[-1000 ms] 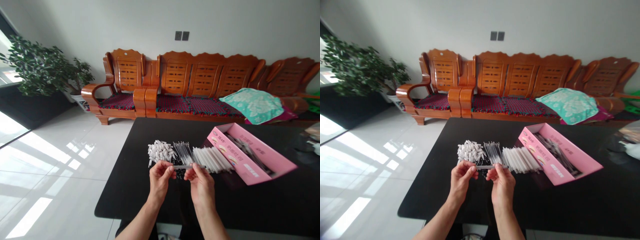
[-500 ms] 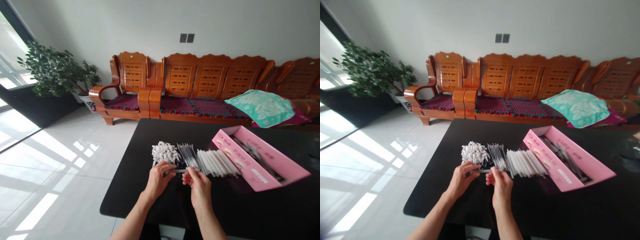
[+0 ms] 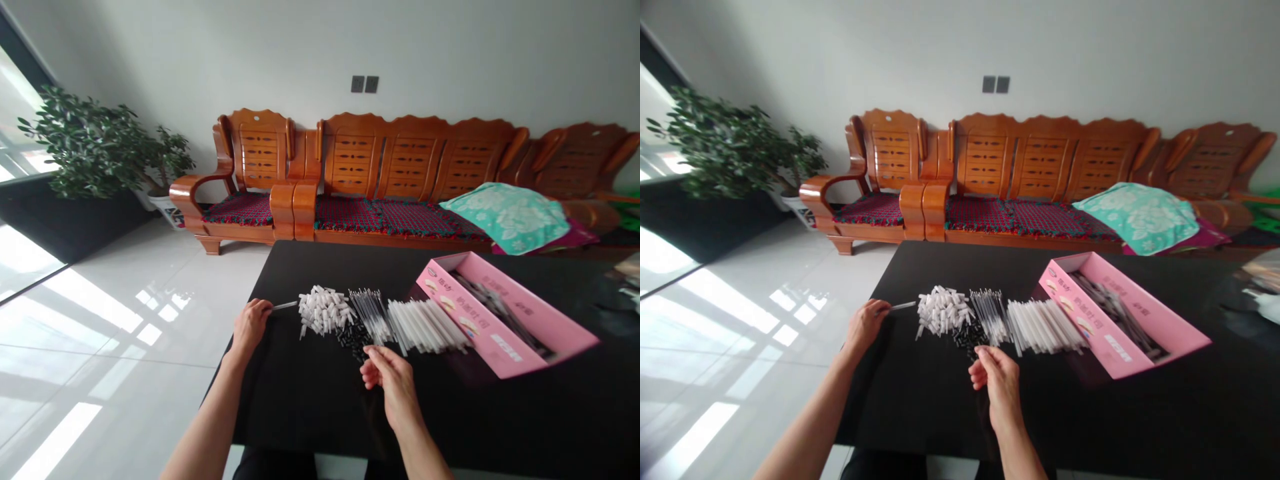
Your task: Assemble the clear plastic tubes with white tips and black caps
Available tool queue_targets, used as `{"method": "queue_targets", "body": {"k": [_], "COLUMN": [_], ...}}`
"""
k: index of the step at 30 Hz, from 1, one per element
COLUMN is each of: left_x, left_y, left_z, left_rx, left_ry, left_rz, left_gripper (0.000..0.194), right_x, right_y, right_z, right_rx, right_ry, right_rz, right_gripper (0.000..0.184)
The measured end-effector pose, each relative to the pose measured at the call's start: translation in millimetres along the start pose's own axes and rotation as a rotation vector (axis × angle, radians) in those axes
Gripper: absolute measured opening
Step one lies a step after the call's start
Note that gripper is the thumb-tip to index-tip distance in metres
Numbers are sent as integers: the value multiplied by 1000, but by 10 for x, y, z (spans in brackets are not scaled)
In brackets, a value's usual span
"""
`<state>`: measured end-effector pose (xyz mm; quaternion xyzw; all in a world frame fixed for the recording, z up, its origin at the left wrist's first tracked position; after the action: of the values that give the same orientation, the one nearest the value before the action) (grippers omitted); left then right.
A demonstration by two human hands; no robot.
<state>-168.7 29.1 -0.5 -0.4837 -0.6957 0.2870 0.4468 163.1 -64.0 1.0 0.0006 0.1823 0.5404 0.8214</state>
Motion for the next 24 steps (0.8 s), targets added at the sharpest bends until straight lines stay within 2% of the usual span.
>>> {"method": "queue_targets", "body": {"k": [2,5,8,10,13,16,20,24], "left_x": [64,120,153,152,74,-121,-477,-745], "left_y": [40,106,163,175,154,142,238,397], "left_z": [170,313,361,318,90,-299,-843,-1154], "left_rx": [59,92,82,46,-78,-233,-446,-540], "left_ry": [18,46,66,66,62,43,26,33], "left_rz": [17,9,-26,-84,-206,-265,-147,-43], "left_gripper": [23,24,26,29,33,31,25,20], "right_x": [7,12,28,48,80,106,123,64], "right_y": [-33,-48,-52,-56,-56,-45,-39,-9], "right_z": [-31,-49,-47,-49,-64,-94,-138,-46], "right_rx": [-4,-15,-30,-38,-40,-50,-71,-198], "right_ry": [1,7,7,7,6,9,9,-39], "right_rz": [0,7,16,18,27,47,69,137], "right_gripper": [49,52,52,52,51,52,50,40]}}
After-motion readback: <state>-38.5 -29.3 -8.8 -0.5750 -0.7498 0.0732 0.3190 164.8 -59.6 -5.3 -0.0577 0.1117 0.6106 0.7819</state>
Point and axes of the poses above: each hand's wrist, its own x-axis towards the middle knuckle, its own y-axis out of the palm, z = x × y, the point moved 3 cm from there along x, towards the middle knuckle, and after that the axes turned 6 degrees about -z, right-handed, at the moved point
